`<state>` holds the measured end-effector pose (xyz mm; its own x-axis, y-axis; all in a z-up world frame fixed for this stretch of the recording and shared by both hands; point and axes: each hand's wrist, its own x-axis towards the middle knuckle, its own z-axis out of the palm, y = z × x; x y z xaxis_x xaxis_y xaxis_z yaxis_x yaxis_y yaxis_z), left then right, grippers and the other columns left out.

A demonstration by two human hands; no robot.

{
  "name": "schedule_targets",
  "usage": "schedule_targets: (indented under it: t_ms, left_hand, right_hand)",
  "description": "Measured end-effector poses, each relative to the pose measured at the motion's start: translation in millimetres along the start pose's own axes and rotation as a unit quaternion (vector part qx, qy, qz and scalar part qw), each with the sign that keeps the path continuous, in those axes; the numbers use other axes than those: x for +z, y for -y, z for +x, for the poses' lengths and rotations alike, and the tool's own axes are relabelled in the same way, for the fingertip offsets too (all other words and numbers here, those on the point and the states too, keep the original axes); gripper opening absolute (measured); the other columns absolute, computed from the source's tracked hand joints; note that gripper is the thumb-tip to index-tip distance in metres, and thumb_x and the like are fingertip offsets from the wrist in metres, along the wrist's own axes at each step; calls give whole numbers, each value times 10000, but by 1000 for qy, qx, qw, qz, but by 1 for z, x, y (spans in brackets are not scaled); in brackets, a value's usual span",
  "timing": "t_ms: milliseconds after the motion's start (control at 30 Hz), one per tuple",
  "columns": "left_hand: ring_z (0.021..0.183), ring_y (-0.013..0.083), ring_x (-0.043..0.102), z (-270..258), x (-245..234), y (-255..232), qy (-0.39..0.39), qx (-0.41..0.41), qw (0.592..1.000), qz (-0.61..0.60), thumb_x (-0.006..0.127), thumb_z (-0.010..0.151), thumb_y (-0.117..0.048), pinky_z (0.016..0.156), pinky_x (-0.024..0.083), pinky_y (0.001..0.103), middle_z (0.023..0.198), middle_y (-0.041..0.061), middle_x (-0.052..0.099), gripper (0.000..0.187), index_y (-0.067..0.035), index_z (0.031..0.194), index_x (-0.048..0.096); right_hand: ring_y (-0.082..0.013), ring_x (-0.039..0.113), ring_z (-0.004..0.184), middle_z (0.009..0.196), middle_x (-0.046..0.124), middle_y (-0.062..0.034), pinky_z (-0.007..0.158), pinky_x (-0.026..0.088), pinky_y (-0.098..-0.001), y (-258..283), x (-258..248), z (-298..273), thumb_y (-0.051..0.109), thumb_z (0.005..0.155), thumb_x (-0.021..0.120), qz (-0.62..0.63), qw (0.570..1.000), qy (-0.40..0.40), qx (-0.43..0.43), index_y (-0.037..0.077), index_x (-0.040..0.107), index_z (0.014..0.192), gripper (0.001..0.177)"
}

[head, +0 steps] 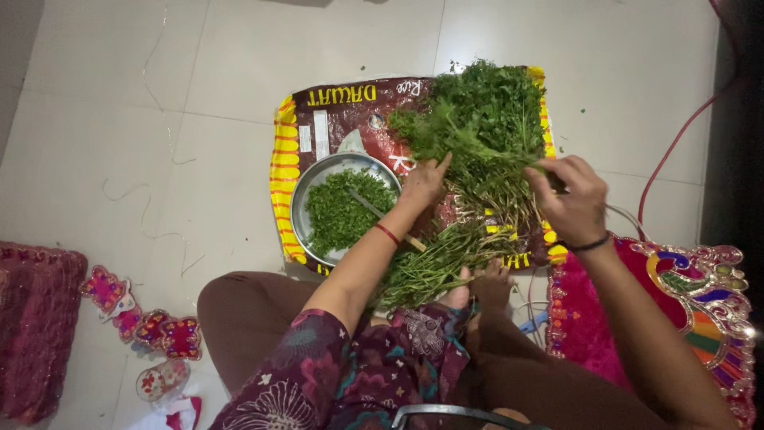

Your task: The person picks cilantro leaves from the stems and places them into a metal bowl, then uses a knife to chop the leaves inside the bowl.

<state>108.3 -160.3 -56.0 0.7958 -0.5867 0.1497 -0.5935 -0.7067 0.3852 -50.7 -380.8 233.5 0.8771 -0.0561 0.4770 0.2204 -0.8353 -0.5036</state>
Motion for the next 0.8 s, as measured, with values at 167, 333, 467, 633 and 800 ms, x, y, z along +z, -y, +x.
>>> schedule_targets:
  t_ms: [167, 333, 467, 633, 800]
  left_hand:
    - [998, 329, 690, -13, -22, 1, 23, -11, 999, -47, 562, 1028, -200, 843, 582, 462, 1088, 141, 683, 437, -306, 1447, 502]
    - [971, 338, 682, -16, -99, -39, 161, -150, 964, -151, 537, 1003, -285, 833, 556, 443, 1122, 162, 683, 511, -273, 1507, 452]
    - [970, 320, 702, -65, -130, -38, -91, -19, 972, -214, 682, 969, -233, 866, 550, 457, 1154, 178, 714, 434, -138, 1389, 628]
    - [737, 201, 672, -110, -202, -59, -173, -68, 936, -298, 754, 934, -198, 690, 540, 348, 944, 85, 748, 170, -97, 1071, 772]
    - [730, 154, 648, -124, -267, -92, -190, -1, 944, -268, 781, 925, -198, 647, 524, 304, 898, 40, 723, 132, -138, 1043, 778]
  right_hand:
    - [-149, 650, 777, 956, 697, -113, 713, 514, -289, 1, -32, -9, 130, 1027, 812, 40, 996, -19, 72, -13, 741, 1091, 172]
    - [-125, 649, 805, 947, 703, -92, 733, 519, -274, 7, -40, -22, 135, 1019, 809, 79, 991, -16, 103, -7, 740, 1087, 172]
    - [-123, 638, 764, 941, 707, -88, 699, 510, -276, 12, -32, -32, 134, 965, 827, 68, 992, -9, 109, 12, 751, 1088, 189]
    - [-142, 655, 773, 983, 724, -96, 717, 528, -286, 23, -22, -41, 138, 951, 822, 80, 993, 14, 85, 17, 735, 1098, 209]
    - [-152, 685, 801, 990, 726, -107, 737, 554, -290, 41, -11, -48, 170, 942, 804, 100, 991, 47, 72, 15, 730, 1114, 243]
